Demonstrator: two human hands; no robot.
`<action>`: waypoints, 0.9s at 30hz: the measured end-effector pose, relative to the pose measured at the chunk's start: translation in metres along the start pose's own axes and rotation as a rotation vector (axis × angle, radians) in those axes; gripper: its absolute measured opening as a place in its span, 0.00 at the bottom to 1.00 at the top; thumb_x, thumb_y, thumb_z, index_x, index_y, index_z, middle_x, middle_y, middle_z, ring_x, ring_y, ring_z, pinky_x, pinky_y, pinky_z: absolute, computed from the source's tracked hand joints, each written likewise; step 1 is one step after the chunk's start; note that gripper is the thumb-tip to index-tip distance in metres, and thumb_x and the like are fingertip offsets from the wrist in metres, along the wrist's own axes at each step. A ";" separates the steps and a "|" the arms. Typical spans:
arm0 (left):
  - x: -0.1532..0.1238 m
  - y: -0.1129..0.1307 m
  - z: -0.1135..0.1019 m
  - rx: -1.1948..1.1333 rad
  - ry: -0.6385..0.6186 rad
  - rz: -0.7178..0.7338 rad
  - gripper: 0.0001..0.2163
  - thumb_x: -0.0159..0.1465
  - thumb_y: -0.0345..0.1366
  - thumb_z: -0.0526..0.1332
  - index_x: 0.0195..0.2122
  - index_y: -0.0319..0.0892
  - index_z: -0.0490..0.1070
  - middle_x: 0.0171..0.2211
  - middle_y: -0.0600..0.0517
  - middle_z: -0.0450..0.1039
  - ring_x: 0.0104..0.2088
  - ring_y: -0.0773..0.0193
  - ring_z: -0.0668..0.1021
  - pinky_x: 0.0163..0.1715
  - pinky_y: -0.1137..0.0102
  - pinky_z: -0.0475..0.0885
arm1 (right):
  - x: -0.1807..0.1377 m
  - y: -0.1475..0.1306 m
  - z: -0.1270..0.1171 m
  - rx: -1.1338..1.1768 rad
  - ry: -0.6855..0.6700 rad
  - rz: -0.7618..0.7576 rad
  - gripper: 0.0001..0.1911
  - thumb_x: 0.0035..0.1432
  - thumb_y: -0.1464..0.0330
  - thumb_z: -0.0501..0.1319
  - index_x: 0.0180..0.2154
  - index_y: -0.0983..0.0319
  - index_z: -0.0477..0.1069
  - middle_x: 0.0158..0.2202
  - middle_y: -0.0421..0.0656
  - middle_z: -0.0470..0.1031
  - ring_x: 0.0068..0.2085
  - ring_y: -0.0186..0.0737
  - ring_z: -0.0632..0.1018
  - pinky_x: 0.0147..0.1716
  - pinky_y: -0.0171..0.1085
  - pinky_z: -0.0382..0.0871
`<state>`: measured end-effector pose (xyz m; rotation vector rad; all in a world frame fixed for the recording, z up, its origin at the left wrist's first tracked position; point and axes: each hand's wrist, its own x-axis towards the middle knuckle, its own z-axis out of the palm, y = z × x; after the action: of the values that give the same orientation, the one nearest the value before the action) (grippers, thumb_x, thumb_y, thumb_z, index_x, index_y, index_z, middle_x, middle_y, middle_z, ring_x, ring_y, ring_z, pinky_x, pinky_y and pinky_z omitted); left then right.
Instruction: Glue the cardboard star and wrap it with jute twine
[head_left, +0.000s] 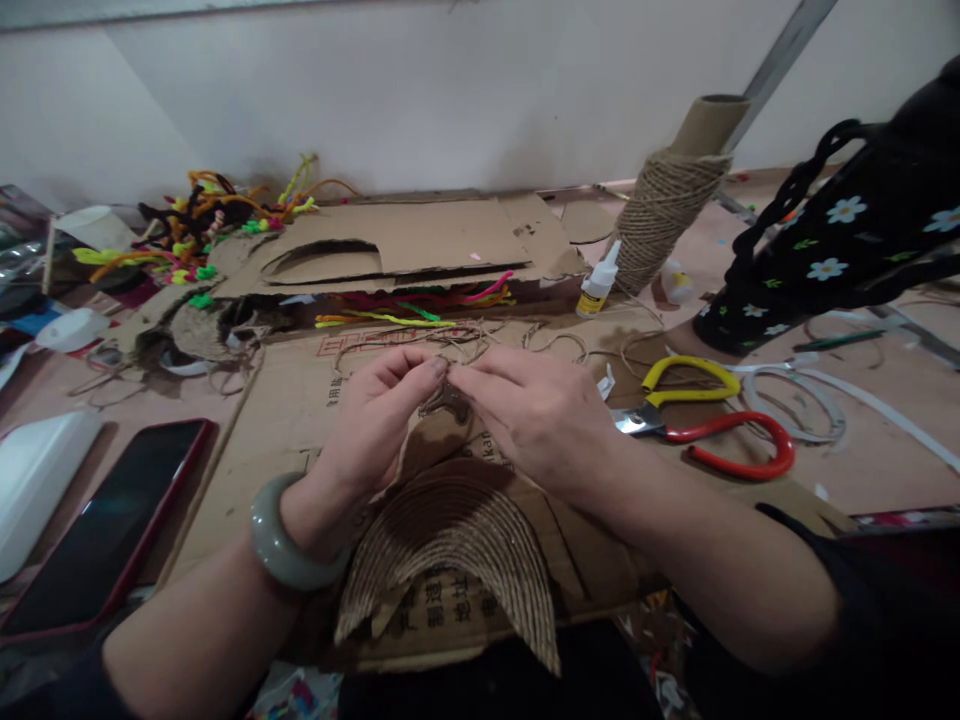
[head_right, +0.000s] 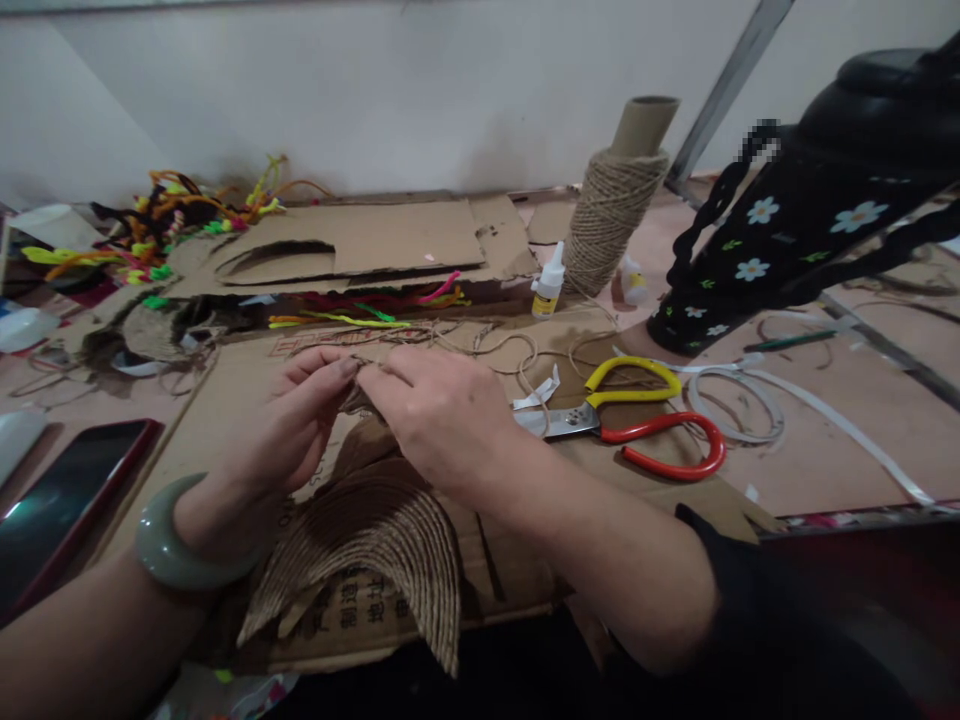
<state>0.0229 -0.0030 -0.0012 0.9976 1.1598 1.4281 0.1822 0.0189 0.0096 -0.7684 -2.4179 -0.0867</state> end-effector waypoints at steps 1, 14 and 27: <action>0.000 0.000 0.000 0.009 0.008 -0.005 0.04 0.52 0.34 0.66 0.25 0.41 0.73 0.24 0.56 0.70 0.26 0.71 0.70 0.30 0.75 0.66 | 0.000 0.000 0.000 -0.016 0.001 -0.014 0.13 0.62 0.72 0.51 0.40 0.63 0.73 0.32 0.42 0.75 0.33 0.35 0.72 0.31 0.35 0.62; -0.001 0.009 0.004 0.119 0.092 0.011 0.03 0.49 0.31 0.64 0.21 0.40 0.71 0.19 0.57 0.66 0.21 0.72 0.66 0.23 0.75 0.62 | -0.001 0.006 0.000 -0.052 0.106 -0.004 0.10 0.60 0.71 0.54 0.35 0.62 0.74 0.34 0.43 0.75 0.34 0.35 0.73 0.33 0.35 0.63; -0.003 0.001 -0.004 0.176 0.018 0.131 0.04 0.55 0.34 0.64 0.26 0.40 0.73 0.22 0.56 0.70 0.23 0.71 0.69 0.24 0.76 0.65 | 0.003 0.006 -0.005 0.171 0.153 0.213 0.06 0.57 0.70 0.57 0.35 0.64 0.71 0.40 0.47 0.71 0.38 0.37 0.73 0.32 0.34 0.66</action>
<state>0.0190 -0.0068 -0.0010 1.2044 1.2699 1.4583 0.1864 0.0237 0.0149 -0.9005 -2.1542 0.1389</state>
